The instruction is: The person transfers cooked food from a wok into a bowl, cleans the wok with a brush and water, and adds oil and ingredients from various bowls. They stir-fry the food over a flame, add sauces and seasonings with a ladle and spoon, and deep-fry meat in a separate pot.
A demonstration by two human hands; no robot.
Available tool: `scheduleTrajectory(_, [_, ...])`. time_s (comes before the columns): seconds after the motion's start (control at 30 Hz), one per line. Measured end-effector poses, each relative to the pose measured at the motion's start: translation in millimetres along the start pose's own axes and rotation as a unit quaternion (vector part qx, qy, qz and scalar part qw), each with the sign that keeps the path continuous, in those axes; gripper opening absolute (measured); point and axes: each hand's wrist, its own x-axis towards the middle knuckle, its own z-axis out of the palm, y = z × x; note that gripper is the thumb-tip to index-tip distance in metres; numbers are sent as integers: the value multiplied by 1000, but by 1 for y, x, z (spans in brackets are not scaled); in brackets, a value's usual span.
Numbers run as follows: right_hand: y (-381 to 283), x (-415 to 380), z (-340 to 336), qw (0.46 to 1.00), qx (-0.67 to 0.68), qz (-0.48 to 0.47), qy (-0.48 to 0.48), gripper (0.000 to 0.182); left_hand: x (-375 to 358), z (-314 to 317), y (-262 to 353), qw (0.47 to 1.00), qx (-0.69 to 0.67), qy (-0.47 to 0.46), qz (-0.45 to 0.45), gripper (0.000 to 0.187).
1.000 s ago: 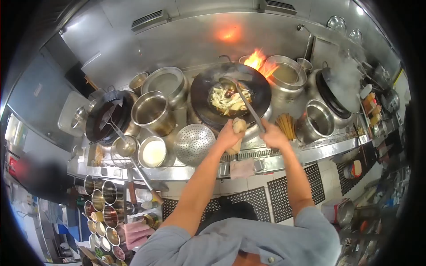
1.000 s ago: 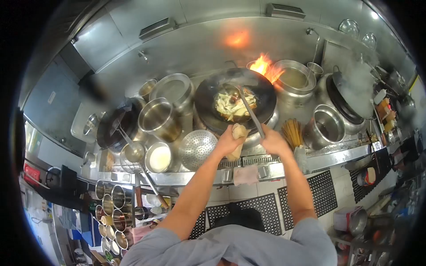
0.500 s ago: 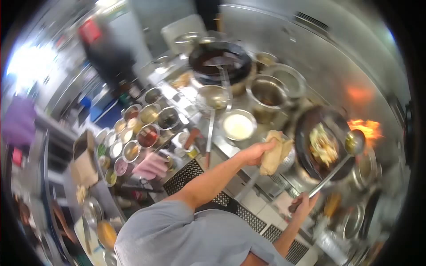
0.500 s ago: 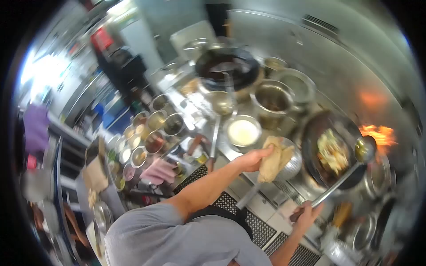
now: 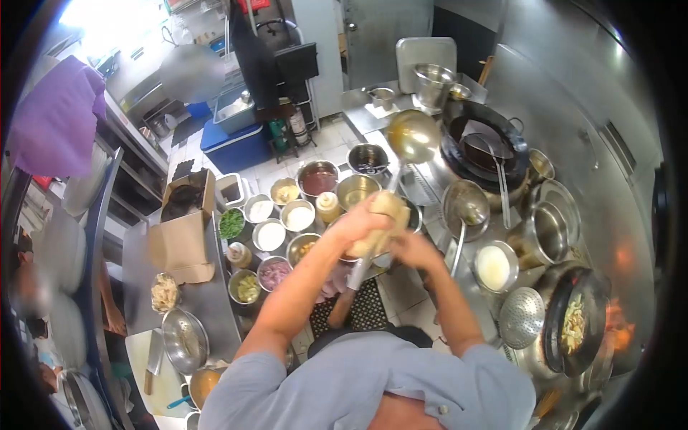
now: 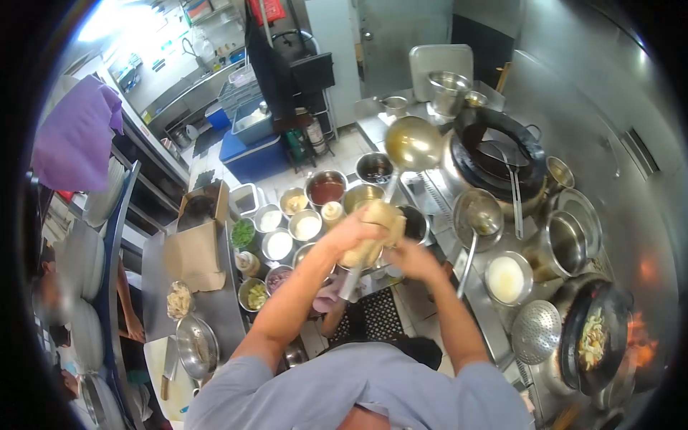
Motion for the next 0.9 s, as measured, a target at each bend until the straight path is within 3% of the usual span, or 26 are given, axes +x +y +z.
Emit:
scheduleTrajectory(0.03, [34,51,1,995,4,-19,99,46,-11,-26,16,1000,-2,16,-23,57])
scheduleTrajectory(0.07, [61,95,-6,978,-133,-32,160,42,-22,-48,29,998,-4,31,-48,56])
scheduleTrajectory(0.1, [67,129,-14,974,-119,-2,192,39,-31,-69,29,998,-18,48,-45,55])
scheduleTrajectory(0.13, [84,169,-23,957,-195,-30,211,38,-35,-88,28,997,-31,63,-39,54])
scheduleTrajectory(0.33, [93,303,-39,885,-437,96,128,27,-54,-146,21,980,-82,163,-84,46])
scheduleTrajectory(0.4, [105,326,-38,886,-437,148,49,31,-56,-155,17,977,-87,177,-86,46])
scheduleTrajectory(0.47, [125,342,-37,892,-435,117,32,35,-56,-158,15,969,-109,199,-103,46])
scheduleTrajectory(0.57, [179,373,-51,942,-312,128,14,31,-43,-168,16,963,-128,203,-126,46])
scheduleTrajectory(0.63, [173,353,-63,951,-277,110,82,28,-30,-183,8,965,-140,174,-134,45])
scheduleTrajectory(0.7, [121,318,-77,948,-266,120,123,22,-17,-187,12,965,-107,194,-142,43])
scheduleTrajectory(0.8, [125,317,-63,928,-347,113,72,20,4,-186,18,964,-79,202,-156,42])
scheduleTrajectory(0.9, [153,326,-58,958,-256,112,56,23,26,-187,21,963,-73,194,-172,42])
